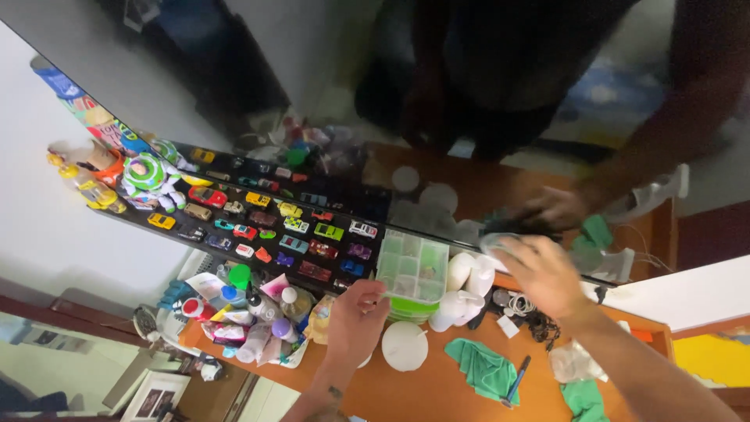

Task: The person wipes a television screen with a cloth while holding the screen by hand.

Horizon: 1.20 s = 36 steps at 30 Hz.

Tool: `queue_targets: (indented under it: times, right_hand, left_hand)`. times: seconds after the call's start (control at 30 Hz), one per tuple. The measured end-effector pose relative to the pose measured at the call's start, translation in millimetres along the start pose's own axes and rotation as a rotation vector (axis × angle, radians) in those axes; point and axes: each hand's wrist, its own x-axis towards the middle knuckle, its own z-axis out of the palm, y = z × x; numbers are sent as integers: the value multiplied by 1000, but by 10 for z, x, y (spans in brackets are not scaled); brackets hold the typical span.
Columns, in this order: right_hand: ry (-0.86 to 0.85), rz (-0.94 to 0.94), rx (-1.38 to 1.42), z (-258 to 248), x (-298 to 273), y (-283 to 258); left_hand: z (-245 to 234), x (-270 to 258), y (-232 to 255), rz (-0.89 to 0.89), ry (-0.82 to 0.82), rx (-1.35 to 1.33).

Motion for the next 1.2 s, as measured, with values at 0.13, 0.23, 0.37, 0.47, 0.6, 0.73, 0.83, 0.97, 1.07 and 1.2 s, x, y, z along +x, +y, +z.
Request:
queue_targets:
  times: [0.13,0.23,0.37,0.47,0.6,0.73,0.83,0.97,1.07,1.2]
  right_hand:
    - [178,-129,11,-46,945,-322]
    - [307,-67,1,33,1476,-542]
    - [279,-71,-23,409,1320,-644]
    - [97,-139,-3,641,723,-522]
    - [45,-143,79,236,312,-66]
    - [242,-192,-124,-625,794,333]
    - [458,-108,-266,-1185,1372,486]
    - [609,93,-121,-1278,1958,413]
    - [506,-12,-85,-791,1974,80]
    - [247,-245,-4,-211,1543,-133]
  left_hand:
    - [54,-35,260,-4,-39,-1]
    - [83,-67,269,-66,-48,-42]
    - [98,-140,126,35,-18,-10]
    - [81,-211,26,14,-21,-56]
    - [104,-257,40,62,-5,-63]
    - [357,-233,203,141,-3,-1]
    - [542,-216,362,292,11,-31]
    - [636,-311,502,229,32,-20]
    - [617,-363,524,176,47,-14]
    - [436,-406,469,211,95,-38]
